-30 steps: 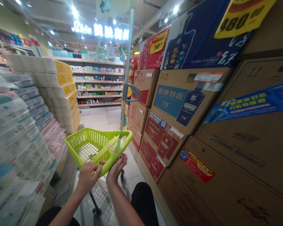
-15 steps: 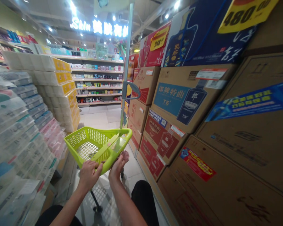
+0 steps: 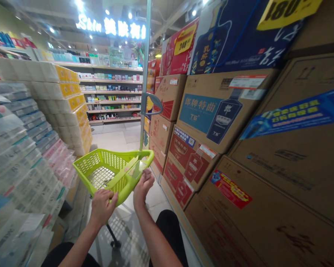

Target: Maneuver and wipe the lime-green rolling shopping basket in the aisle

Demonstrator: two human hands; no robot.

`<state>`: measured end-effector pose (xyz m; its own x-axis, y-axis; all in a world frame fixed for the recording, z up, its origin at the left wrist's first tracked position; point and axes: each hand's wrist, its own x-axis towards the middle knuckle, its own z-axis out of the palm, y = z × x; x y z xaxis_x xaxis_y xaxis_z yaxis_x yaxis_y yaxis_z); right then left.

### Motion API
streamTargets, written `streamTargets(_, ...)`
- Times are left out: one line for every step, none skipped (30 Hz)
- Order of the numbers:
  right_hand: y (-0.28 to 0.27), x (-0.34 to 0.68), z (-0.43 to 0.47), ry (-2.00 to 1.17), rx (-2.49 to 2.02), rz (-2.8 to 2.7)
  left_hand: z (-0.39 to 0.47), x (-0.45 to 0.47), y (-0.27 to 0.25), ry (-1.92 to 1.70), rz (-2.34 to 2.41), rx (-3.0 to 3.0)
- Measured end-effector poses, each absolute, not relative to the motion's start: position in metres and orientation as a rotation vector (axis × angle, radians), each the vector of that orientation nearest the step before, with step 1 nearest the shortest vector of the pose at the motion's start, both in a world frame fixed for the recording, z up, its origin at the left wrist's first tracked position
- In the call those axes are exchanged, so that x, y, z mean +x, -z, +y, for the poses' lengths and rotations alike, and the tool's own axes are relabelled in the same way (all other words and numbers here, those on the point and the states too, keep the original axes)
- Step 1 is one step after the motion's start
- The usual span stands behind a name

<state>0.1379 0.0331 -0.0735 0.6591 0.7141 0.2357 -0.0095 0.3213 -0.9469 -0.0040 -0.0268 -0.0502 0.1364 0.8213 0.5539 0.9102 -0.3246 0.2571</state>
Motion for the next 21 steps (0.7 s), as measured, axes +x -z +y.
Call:
streamTargets(0.078,0.13,0.019,-0.457,-1.211,-0.783,-0.027,-0.004,0.05,0.955,-1.729,-2.251)
streamTargets(0.083,0.123,0.004,-0.382,-1.248,-0.879,-0.026,-0.005,0.05,0.959,-1.725,-2.247)
streamTargets(0.089,0.118,-0.009,-0.332,-1.246,-1.017,-0.026,-0.006,0.05,0.954,-1.724,-2.25)
streamTargets(0.093,0.115,-0.019,-0.297,-1.225,-1.155,-0.026,-0.008,0.05,0.945,-1.725,-2.258)
streamTargets(0.095,0.116,-0.025,-0.268,-1.187,-1.292,-0.026,-0.01,0.05,0.934,-1.728,-2.27)
streamTargets(0.094,0.121,-0.025,-0.246,-1.147,-1.408,-0.026,-0.012,0.05,0.925,-1.733,-2.282)
streamTargets(0.091,0.129,-0.02,-0.231,-1.122,-1.494,-0.026,-0.013,0.05,0.918,-1.738,-2.296)
streamTargets(0.086,0.14,-0.009,-0.222,-1.119,-1.542,-0.027,-0.014,0.05,0.913,-1.744,-2.309)
streamTargets(0.079,0.153,0.004,-0.199,-1.154,-1.541,-0.027,-0.015,0.05,0.911,-1.751,-2.318)
streamTargets(0.071,0.164,0.018,-0.18,-1.227,-1.491,-0.028,-0.015,0.05,0.91,-1.756,-2.32)
streamTargets(0.063,0.174,0.031,-0.171,-1.292,-1.447,-0.029,-0.014,0.05,0.91,-1.757,-2.32)
streamTargets(0.054,0.182,0.041,-0.183,-1.349,-1.427,-0.029,-0.013,0.05,0.918,-1.758,-2.312)
streamTargets(0.046,0.185,0.045,-0.19,-1.382,-1.428,-0.03,-0.011,0.051,0.93,-1.757,-2.299)
streamTargets(0.039,0.185,0.044,-0.195,-1.389,-1.463,-0.03,-0.01,0.051,0.945,-1.753,-2.285)
streamTargets(0.034,0.182,0.038,-0.195,-1.372,-1.527,-0.031,-0.009,0.052,0.962,-1.746,-2.271)
streamTargets(0.03,0.177,0.028,-0.19,-1.33,-1.617,-0.031,-0.007,0.052,0.978,-1.74,-2.256)
streamTargets(0.028,0.171,0.017,-0.181,-1.275,-1.717,-0.032,-0.007,0.052,0.989,-1.734,-2.244)
streamTargets(0.026,0.167,0.008,-0.18,-1.208,-1.828,-0.032,-0.007,0.052,0.995,-1.728,-2.237)
streamTargets(0.025,0.164,0.001,-0.188,-1.145,-1.925,-0.033,-0.007,0.052,0.997,-1.724,-2.237)
streamTargets(0.023,0.165,0.001,-0.198,-1.099,-1.99,-0.033,-0.008,0.051,0.996,-1.723,-2.241)
streamTargets(0.021,0.168,0.006,-0.208,-1.079,-2.023,-0.034,-0.008,0.051,0.991,-1.724,-2.25)
